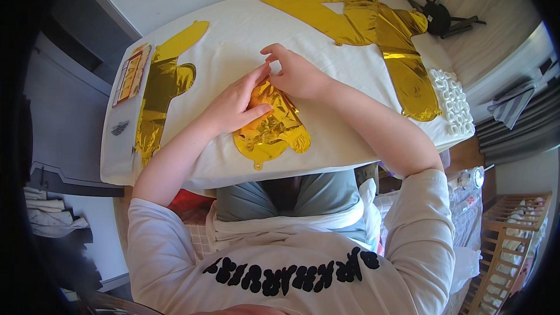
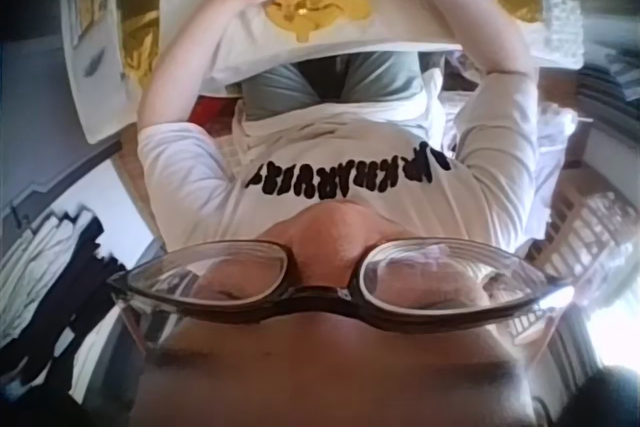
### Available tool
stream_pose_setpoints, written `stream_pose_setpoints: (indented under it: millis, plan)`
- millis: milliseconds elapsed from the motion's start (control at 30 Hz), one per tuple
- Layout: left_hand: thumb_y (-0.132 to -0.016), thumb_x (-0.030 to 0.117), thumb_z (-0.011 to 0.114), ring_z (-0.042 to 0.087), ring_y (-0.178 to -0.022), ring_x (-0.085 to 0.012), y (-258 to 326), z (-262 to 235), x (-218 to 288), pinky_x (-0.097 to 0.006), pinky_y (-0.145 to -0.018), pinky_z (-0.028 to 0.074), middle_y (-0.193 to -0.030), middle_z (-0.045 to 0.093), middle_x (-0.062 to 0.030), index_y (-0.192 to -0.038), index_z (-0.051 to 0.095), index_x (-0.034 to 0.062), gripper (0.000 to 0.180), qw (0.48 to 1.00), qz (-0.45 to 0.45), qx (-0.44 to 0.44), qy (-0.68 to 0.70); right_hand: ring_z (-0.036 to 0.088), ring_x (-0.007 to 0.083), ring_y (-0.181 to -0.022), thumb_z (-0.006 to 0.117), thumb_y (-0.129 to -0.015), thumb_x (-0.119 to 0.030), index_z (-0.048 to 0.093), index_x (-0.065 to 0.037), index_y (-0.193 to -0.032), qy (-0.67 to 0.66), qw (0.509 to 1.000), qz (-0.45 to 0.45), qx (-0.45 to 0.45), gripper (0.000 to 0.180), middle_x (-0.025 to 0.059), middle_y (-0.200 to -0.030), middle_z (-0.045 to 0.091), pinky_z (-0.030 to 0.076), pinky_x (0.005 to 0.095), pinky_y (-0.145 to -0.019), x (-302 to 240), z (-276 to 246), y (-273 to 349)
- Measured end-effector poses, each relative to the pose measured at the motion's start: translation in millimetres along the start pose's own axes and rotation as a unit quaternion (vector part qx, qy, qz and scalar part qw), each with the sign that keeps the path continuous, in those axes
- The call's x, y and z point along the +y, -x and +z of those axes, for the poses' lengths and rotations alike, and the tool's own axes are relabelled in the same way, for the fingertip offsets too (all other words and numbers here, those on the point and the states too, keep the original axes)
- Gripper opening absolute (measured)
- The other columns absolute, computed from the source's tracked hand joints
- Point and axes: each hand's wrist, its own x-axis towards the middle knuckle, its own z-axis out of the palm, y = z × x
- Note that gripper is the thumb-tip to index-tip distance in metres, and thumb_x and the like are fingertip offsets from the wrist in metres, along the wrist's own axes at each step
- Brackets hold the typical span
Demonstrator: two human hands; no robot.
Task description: The person takes off their glasses, then flattens and folds a foil balloon by hand on the table.
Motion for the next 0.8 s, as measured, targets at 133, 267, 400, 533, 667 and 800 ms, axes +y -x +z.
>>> stream_pose_setpoints:
  millis: [133, 267, 400, 533, 667, 800]
  plan:
    - [-0.098, 0.036, 0.072, 0.056, -0.134, -0.0379, 3, -2, -2, -0.044, -0.115, 0.044, -0.147, 0.054, -0.0243, -0.158, 0.028, -0.0008, 0.083, 1.000, -0.008, -0.005, -0.002, 0.071, 0.0276, -0.107, 0.070, -0.091, -0.007, 0.047, -0.006, -0.146, 0.000, 0.999, 0.032, 0.010, 0.060, 0.0180, -0.137, 0.062, 0.058, 0.0362, -0.092, -10, 6, -1]
    - [-0.097, 0.028, 0.074, 0.047, -0.146, -0.0375, 1, -4, 2, -0.044, -0.122, 0.037, -0.158, 0.045, -0.0242, -0.163, 0.018, 0.0047, 0.089, 0.999, -0.028, -0.028, 0.020, 0.070, 0.0205, -0.105, 0.067, -0.098, -0.004, 0.047, -0.006, -0.147, -0.013, 1.000, 0.006, -0.002, 0.053, 0.0130, -0.141, 0.058, 0.057, 0.0298, -0.090, 1, 9, -2]
    - [-0.096, 0.028, 0.075, 0.046, -0.146, -0.0381, 3, -4, 1, -0.045, -0.122, 0.037, -0.158, 0.044, -0.0243, -0.160, 0.021, 0.0045, 0.088, 0.999, -0.036, -0.014, 0.031, 0.071, 0.0198, -0.105, 0.064, -0.098, -0.002, 0.048, -0.006, -0.145, -0.017, 0.999, -0.047, -0.016, 0.050, 0.0126, -0.138, 0.060, 0.057, 0.0309, -0.090, 3, 8, -2]
    - [-0.093, 0.038, 0.078, 0.057, -0.133, -0.0392, 4, 2, -6, -0.045, -0.114, 0.045, -0.147, 0.052, -0.0254, -0.154, 0.030, 0.0026, 0.084, 0.999, 0.006, 0.033, 0.009, 0.071, 0.0218, -0.107, 0.060, -0.099, 0.001, 0.049, -0.006, -0.144, 0.047, 0.989, -0.125, -0.057, 0.048, 0.0137, -0.136, 0.060, 0.057, 0.0326, -0.091, 10, -7, 0]
    - [-0.094, 0.038, 0.077, 0.056, -0.133, -0.0393, 5, 2, -6, -0.044, -0.114, 0.046, -0.145, 0.053, -0.0252, -0.150, 0.032, 0.0027, 0.081, 1.000, 0.000, 0.021, 0.011, 0.071, 0.0242, -0.108, 0.060, -0.097, 0.003, 0.051, -0.006, -0.143, 0.088, 0.979, -0.172, -0.071, 0.047, 0.0141, -0.131, 0.062, 0.058, 0.0355, -0.091, 12, -17, 5]
    - [-0.094, 0.038, 0.077, 0.056, -0.134, -0.0386, 4, 3, -7, -0.044, -0.114, 0.045, -0.145, 0.053, -0.0249, -0.149, 0.032, 0.0023, 0.079, 0.999, -0.005, 0.028, 0.027, 0.072, 0.0276, -0.104, 0.067, -0.094, 0.001, 0.059, -0.009, -0.136, 0.124, 0.972, -0.198, -0.023, 0.044, 0.0132, -0.123, 0.067, 0.058, 0.0392, -0.091, 12, -11, 5]
